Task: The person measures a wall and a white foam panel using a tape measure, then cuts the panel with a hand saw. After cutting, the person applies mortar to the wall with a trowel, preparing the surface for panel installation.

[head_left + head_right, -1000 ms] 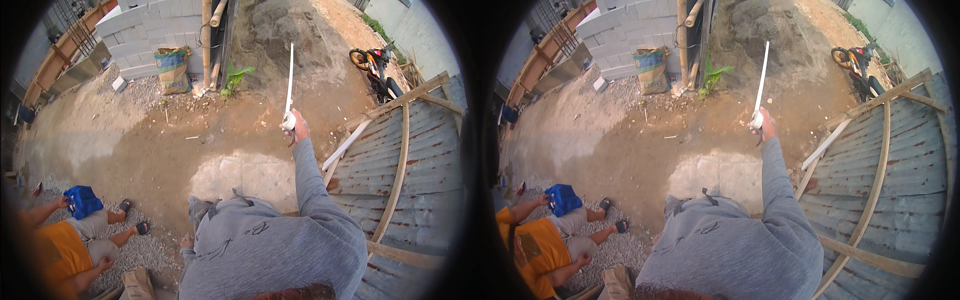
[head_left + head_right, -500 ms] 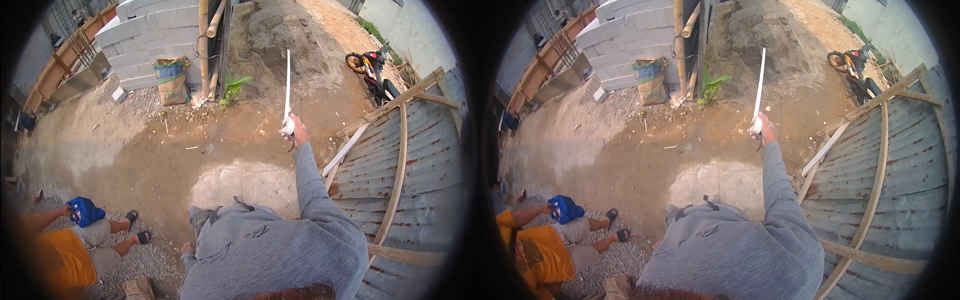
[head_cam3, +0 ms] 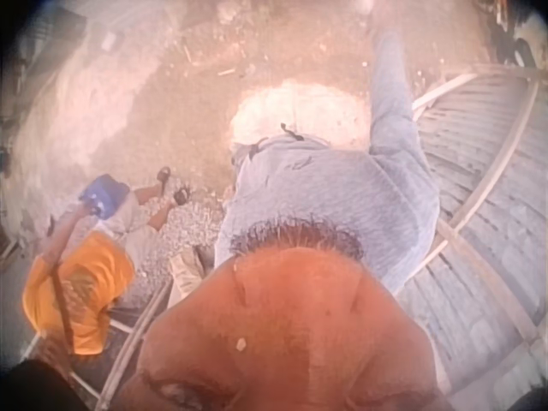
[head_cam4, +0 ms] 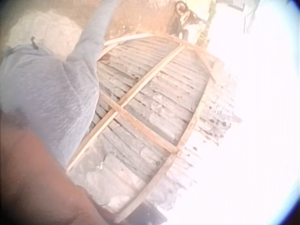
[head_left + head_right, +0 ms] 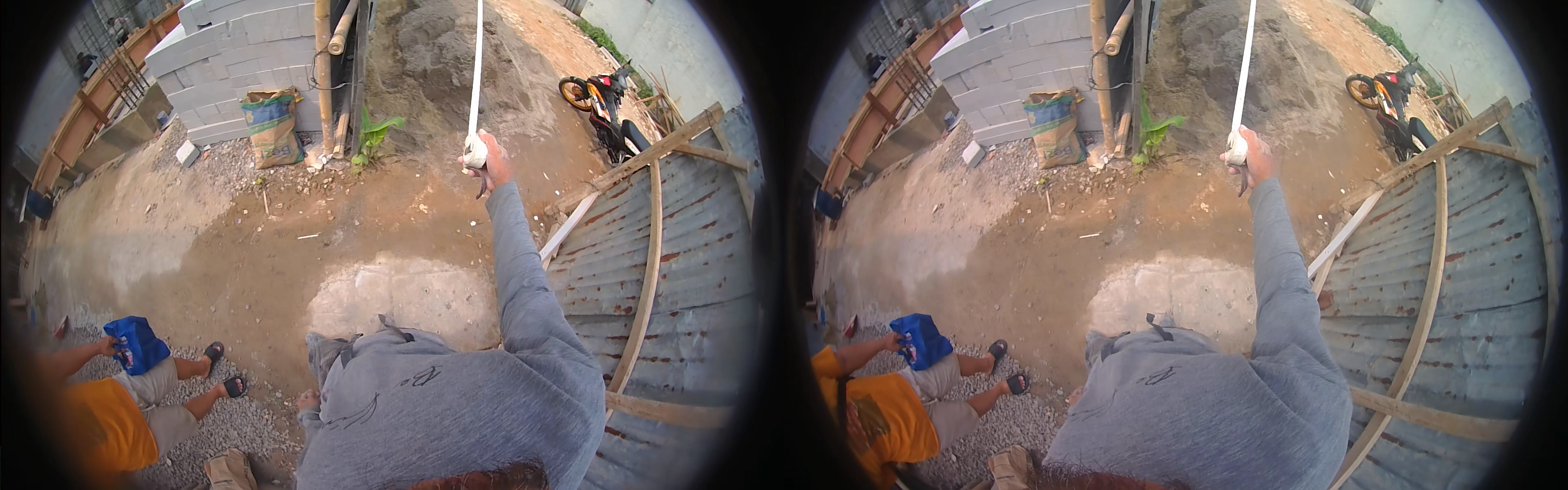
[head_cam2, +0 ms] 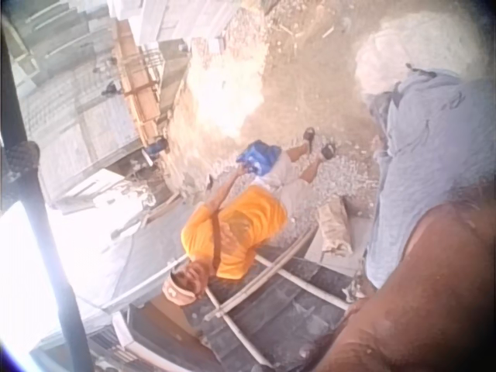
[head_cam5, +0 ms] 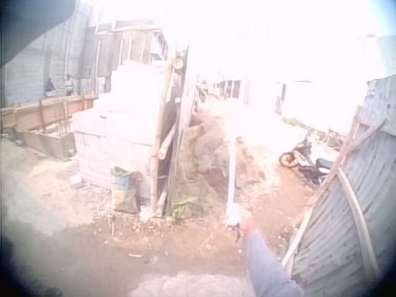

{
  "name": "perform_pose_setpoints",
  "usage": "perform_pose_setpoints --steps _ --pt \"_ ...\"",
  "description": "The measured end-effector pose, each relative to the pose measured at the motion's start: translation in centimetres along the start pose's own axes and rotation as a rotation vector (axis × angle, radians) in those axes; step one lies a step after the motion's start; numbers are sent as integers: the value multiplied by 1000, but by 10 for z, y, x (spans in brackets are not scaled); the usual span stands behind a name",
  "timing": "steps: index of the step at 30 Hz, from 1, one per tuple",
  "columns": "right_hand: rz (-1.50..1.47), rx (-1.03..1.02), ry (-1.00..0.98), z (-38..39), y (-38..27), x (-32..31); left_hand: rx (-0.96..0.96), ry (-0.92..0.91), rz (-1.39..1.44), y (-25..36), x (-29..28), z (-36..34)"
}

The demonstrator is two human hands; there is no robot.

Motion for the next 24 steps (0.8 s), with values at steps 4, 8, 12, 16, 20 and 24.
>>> perform_pose_setpoints --steps 4,8,12,16,20,24 --pt "18 186 49 9 101 -11 -62 16 229 -29 21 1" --pt "184 506 117 49 213 -26 -164 82 293 -36 29 17" --pt "329 792 135 100 323 -81 -288 68 204 -17 10 22" --pt "480 995 102 151 374 -114 193 71 -389 15 -9 14" --pt "638 1101 28 178 389 -134 -49 93 364 72 -45 6" --pt "1154 913 -64 167 414 -156 -125 84 336 77 -46 -5"
Point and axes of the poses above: each hand's wrist, its own z-axis away from the middle knuckle, its own x-axis out of the palm, y = z × x, the point moved 4 cm from there along -z, towards the middle knuckle, and after that the axes turned 15 degrees about x, right-handed, at the moved point
